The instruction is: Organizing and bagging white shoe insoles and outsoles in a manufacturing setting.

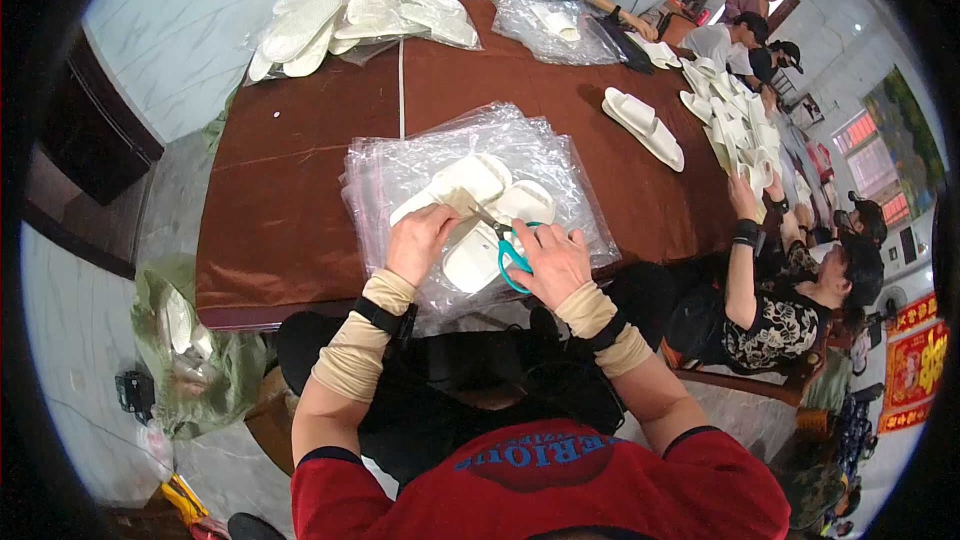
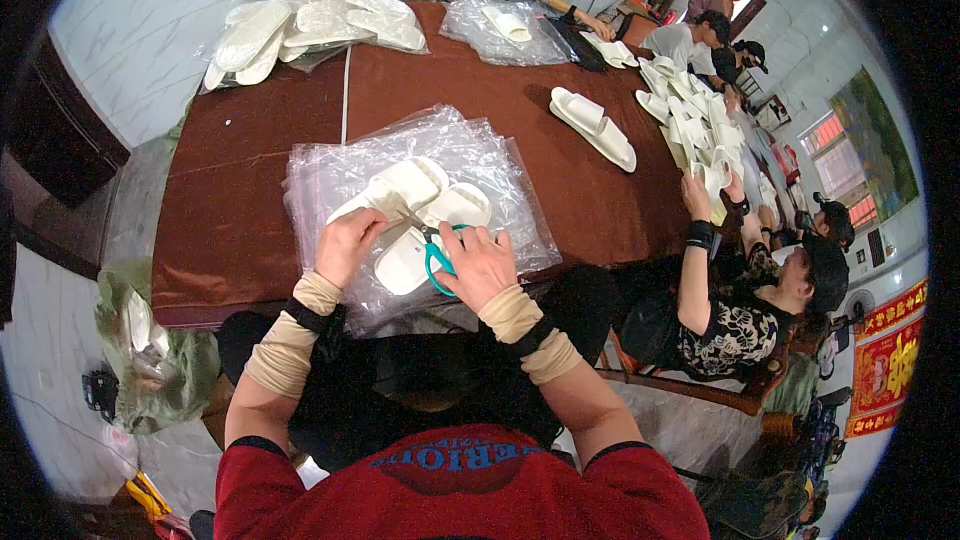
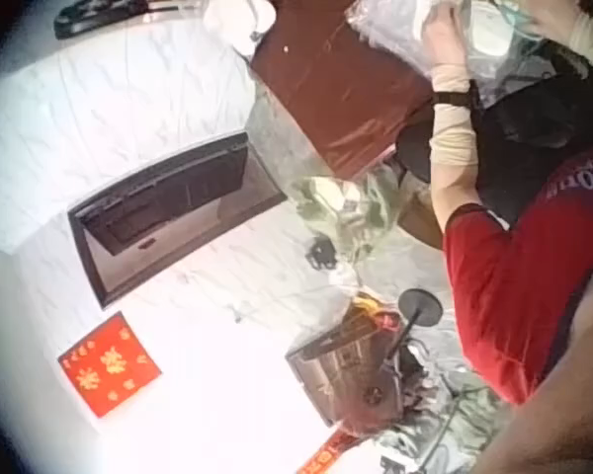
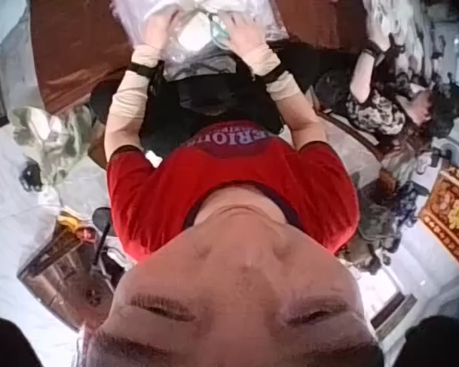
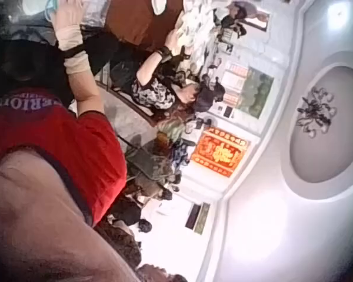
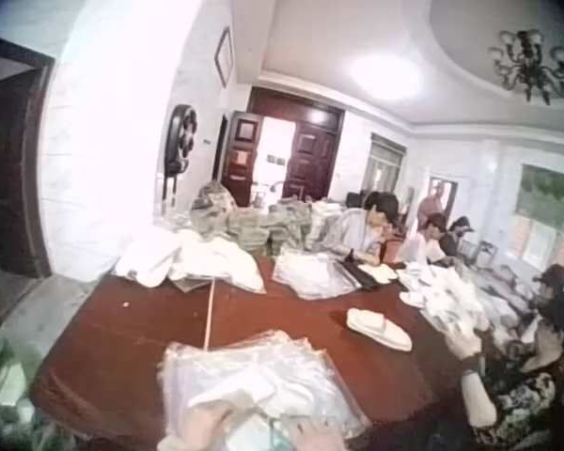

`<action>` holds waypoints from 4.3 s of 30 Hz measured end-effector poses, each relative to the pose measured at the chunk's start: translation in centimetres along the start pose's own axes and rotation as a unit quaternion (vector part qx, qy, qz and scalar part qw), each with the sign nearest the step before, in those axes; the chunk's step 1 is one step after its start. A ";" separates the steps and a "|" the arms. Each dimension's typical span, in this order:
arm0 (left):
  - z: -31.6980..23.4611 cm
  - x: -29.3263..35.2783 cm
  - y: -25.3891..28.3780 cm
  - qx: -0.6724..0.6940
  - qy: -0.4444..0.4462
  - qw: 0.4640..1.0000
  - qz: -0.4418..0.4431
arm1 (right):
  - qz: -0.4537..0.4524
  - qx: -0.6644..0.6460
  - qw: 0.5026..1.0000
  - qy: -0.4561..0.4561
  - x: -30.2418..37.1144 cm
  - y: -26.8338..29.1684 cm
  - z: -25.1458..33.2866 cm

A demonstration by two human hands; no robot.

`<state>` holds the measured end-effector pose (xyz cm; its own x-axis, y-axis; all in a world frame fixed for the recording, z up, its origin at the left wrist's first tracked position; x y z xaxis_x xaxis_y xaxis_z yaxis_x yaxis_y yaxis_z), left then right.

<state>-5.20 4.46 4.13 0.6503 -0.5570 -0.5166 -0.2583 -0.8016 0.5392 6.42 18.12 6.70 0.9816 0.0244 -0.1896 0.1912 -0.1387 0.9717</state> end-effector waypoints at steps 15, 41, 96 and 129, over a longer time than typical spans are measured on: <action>-0.9 0.0 4.4 0.058 0.025 0.997 -0.051 | -0.010 0.002 0.985 -0.172 0.6 -4.8 -11.9; 8.9 57.1 20.4 -0.299 0.546 0.683 -0.383 | -0.095 -0.197 0.976 -0.019 0.7 -6.3 -3.4; 13.4 11.1 -3.7 -0.261 -0.085 0.941 -0.197 | 0.091 -0.585 0.797 -0.117 -12.3 -4.9 7.1; 7.6 5.2 -1.8 -0.135 0.092 0.977 -0.134 | -0.036 -0.203 0.967 -0.149 -15.8 -5.6 1.6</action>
<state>-6.75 1.37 -4.60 0.7921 -0.2664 -0.5491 0.1213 -0.8131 0.5693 -10.17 16.93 4.02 0.9329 -0.2756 -0.2319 0.3035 0.2548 0.9181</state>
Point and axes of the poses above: each hand's wrist, its own x-axis away from the middle knuckle, its own y-axis out of the back of the hand, z = x × y, the point moved 8 cm from there along -x, towards the middle knuckle, and after that the axes turned 7 degrees about x, right-handed, at the moved point
